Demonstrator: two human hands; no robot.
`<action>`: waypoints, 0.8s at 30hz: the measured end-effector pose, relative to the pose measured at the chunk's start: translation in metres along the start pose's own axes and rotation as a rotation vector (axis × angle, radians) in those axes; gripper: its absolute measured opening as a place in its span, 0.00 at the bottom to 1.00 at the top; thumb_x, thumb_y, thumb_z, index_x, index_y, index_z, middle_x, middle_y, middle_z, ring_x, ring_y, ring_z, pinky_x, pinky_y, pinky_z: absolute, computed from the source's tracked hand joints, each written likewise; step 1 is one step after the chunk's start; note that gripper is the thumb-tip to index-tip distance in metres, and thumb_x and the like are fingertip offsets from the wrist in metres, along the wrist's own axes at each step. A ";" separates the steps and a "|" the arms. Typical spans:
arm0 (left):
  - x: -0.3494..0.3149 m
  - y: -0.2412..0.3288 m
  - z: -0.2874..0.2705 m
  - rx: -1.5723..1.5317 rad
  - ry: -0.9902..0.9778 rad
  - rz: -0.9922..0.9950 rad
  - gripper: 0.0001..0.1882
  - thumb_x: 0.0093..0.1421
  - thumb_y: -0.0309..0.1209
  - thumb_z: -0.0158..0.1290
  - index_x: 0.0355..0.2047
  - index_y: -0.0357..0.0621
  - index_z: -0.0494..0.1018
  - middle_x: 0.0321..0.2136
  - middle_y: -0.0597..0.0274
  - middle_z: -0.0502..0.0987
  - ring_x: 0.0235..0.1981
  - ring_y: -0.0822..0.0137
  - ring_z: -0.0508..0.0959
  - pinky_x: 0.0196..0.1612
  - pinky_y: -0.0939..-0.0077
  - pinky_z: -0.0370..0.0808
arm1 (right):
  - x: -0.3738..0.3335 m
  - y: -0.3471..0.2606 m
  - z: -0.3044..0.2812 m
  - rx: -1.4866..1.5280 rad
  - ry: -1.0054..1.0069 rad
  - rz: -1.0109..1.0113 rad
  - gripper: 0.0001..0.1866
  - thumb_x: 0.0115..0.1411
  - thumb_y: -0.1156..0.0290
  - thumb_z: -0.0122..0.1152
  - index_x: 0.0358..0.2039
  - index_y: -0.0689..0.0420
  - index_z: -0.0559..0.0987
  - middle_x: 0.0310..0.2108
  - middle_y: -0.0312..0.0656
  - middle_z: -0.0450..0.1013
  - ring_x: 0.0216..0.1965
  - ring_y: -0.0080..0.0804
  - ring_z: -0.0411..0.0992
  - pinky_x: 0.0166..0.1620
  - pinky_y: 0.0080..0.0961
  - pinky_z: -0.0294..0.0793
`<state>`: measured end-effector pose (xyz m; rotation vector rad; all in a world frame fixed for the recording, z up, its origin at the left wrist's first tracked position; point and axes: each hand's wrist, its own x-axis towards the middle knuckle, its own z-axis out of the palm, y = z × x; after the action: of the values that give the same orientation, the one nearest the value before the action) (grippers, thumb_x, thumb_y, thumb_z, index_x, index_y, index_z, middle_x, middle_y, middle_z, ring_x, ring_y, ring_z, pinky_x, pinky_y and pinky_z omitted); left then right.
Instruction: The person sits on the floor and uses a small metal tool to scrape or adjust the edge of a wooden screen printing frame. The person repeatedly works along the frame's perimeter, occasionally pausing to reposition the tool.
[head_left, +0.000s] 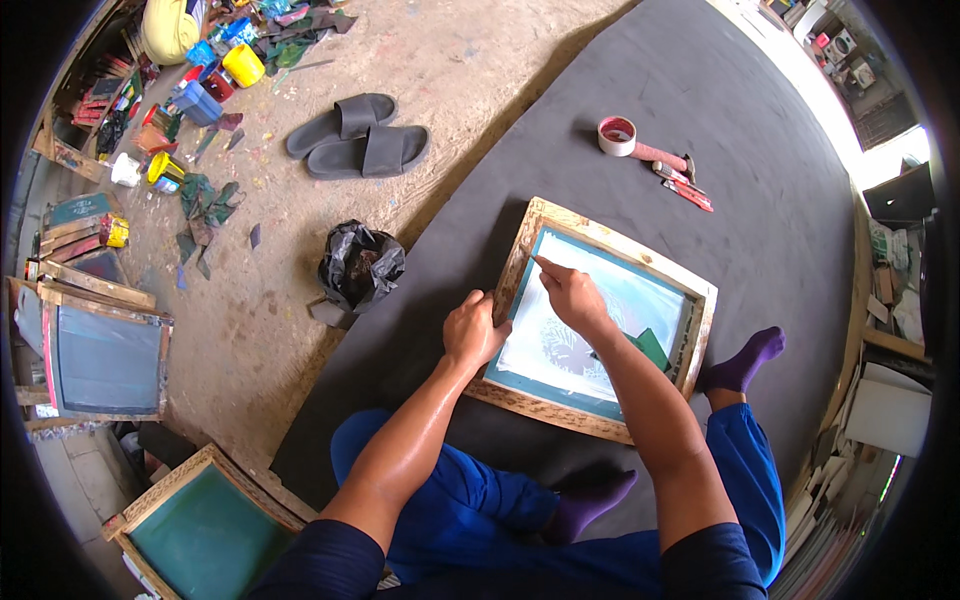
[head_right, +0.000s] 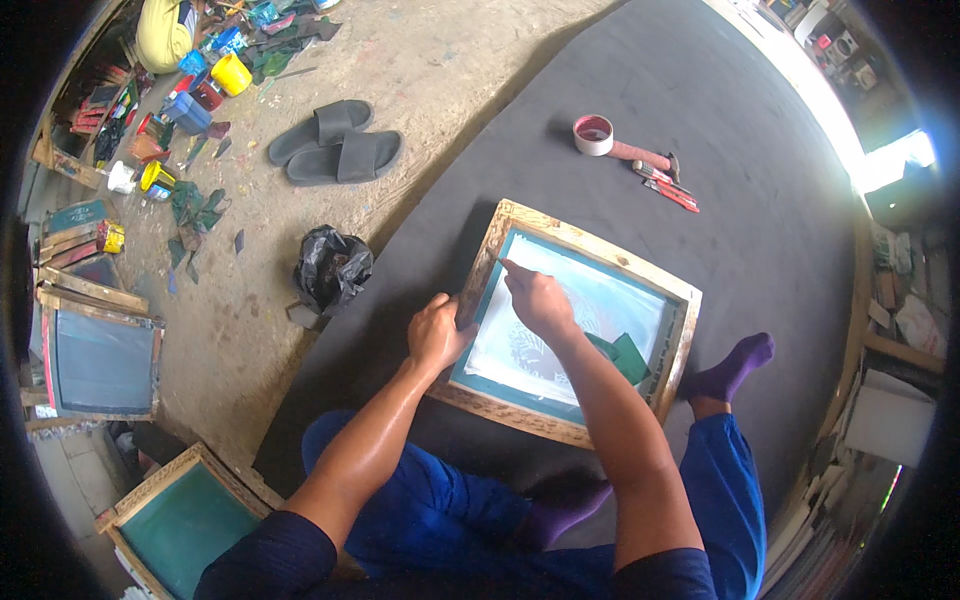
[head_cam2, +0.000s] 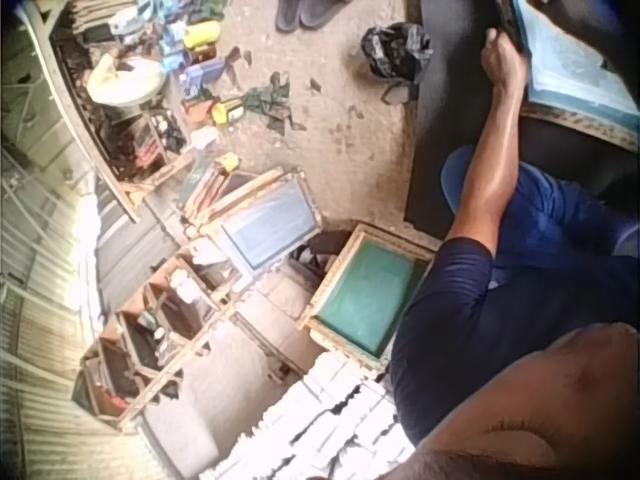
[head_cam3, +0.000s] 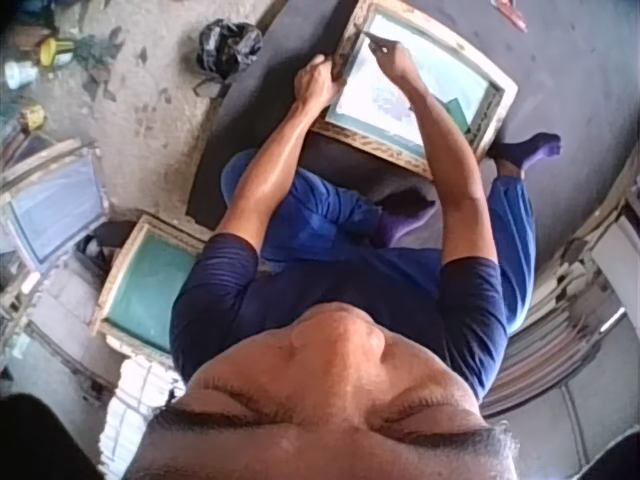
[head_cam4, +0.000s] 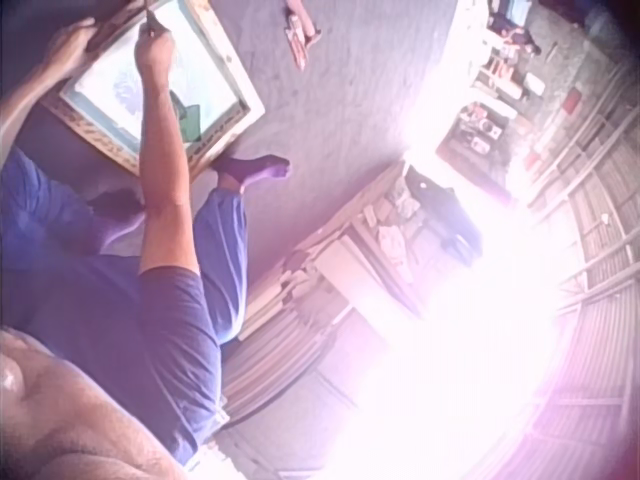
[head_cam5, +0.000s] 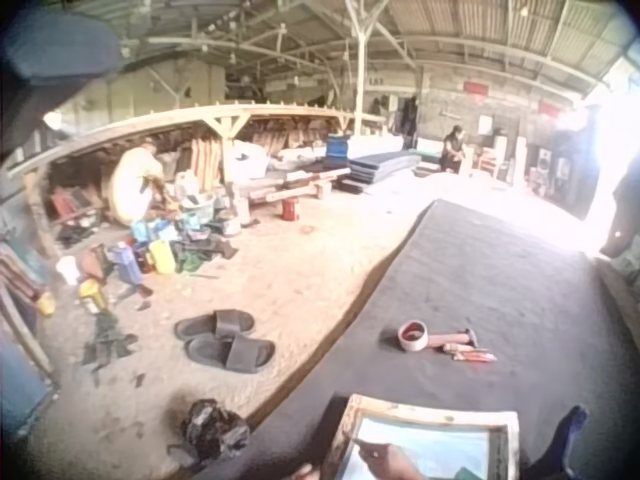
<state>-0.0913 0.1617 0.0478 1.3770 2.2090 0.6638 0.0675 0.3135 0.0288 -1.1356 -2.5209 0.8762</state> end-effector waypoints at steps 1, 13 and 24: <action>-0.001 -0.005 0.000 -0.004 0.006 -0.012 0.20 0.50 0.35 0.70 0.41 0.41 0.79 0.37 0.54 0.79 0.37 0.45 0.84 0.40 0.51 0.82 | 0.006 -0.014 -0.008 0.233 -0.134 0.236 0.25 0.73 0.61 0.55 0.68 0.50 0.74 0.31 0.48 0.81 0.25 0.36 0.78 0.31 0.35 0.78; -0.001 -0.006 0.002 -0.005 -0.001 -0.063 0.21 0.50 0.38 0.70 0.41 0.41 0.80 0.37 0.55 0.79 0.38 0.45 0.83 0.41 0.51 0.81 | -0.012 -0.038 -0.018 0.072 -0.107 0.208 0.19 0.71 0.62 0.55 0.60 0.43 0.81 0.39 0.61 0.81 0.43 0.62 0.80 0.46 0.51 0.80; -0.002 -0.009 0.005 -0.014 0.039 -0.010 0.19 0.50 0.35 0.70 0.40 0.40 0.80 0.37 0.52 0.80 0.36 0.46 0.84 0.40 0.53 0.82 | 0.011 -0.080 -0.052 -0.399 -0.376 0.180 0.23 0.71 0.65 0.50 0.65 0.45 0.75 0.37 0.56 0.83 0.39 0.52 0.84 0.43 0.47 0.83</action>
<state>-0.0936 0.1572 0.0391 1.3561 2.2356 0.7068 0.0355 0.3024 0.1187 -1.4506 -3.0378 0.6969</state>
